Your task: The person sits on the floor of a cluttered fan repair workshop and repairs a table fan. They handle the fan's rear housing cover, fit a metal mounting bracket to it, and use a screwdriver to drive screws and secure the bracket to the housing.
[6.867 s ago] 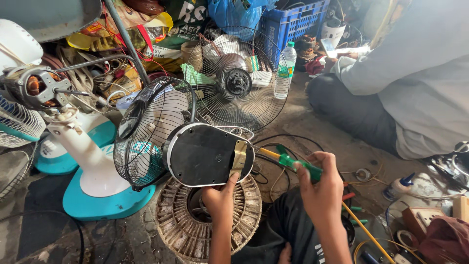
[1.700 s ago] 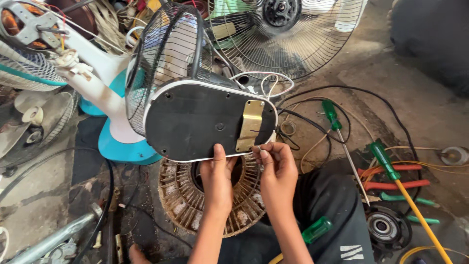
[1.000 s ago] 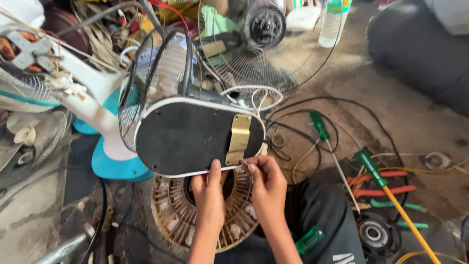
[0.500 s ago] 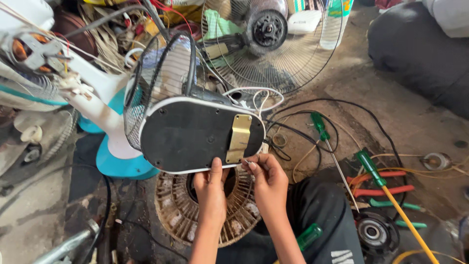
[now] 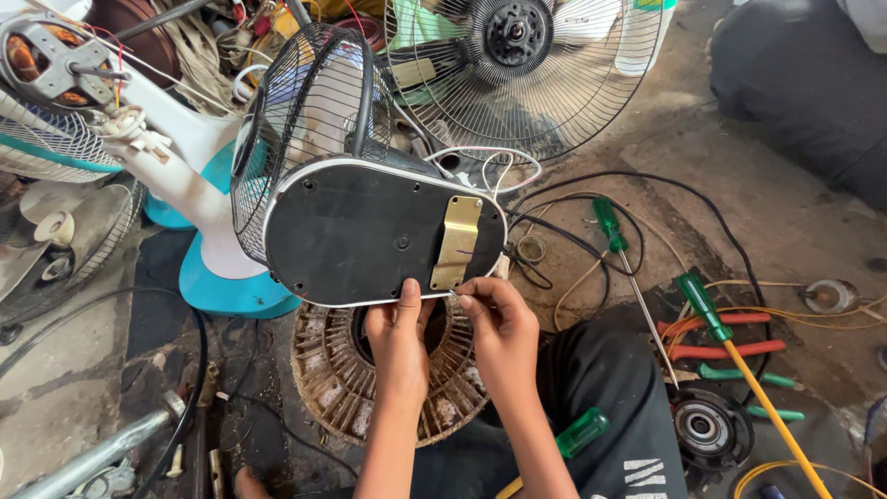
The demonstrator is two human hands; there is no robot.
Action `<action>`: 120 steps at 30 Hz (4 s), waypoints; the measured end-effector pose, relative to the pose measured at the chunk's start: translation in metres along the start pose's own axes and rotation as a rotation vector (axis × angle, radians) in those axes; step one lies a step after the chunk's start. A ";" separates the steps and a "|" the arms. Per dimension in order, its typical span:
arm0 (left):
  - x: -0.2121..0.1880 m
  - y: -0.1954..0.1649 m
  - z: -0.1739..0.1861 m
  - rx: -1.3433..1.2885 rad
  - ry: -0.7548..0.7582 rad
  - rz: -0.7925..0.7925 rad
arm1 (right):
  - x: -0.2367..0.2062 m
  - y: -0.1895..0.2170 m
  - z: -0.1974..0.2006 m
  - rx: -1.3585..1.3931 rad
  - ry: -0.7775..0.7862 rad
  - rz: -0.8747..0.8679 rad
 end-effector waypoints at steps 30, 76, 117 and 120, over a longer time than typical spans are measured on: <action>0.004 0.000 0.003 -0.035 0.016 0.002 | -0.018 0.066 -0.037 -0.456 -0.079 0.305; 0.000 -0.015 -0.006 -0.011 0.152 -0.081 | -0.086 0.074 0.088 0.080 -0.187 0.156; 0.002 -0.011 -0.006 -0.157 0.089 0.084 | -0.041 0.173 0.048 -0.626 0.069 0.293; 0.001 -0.019 -0.009 -0.178 0.098 0.038 | -0.037 0.160 0.071 -0.723 -0.148 0.222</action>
Point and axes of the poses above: each hand's wrist, its own x-axis towards the middle knuckle, its own z-axis out of the back of the hand, y = z × x, the point moved 8 cm from there along x, towards the middle knuckle, and after that the axes turned 7 degrees about -z, right-handed, at the moved point
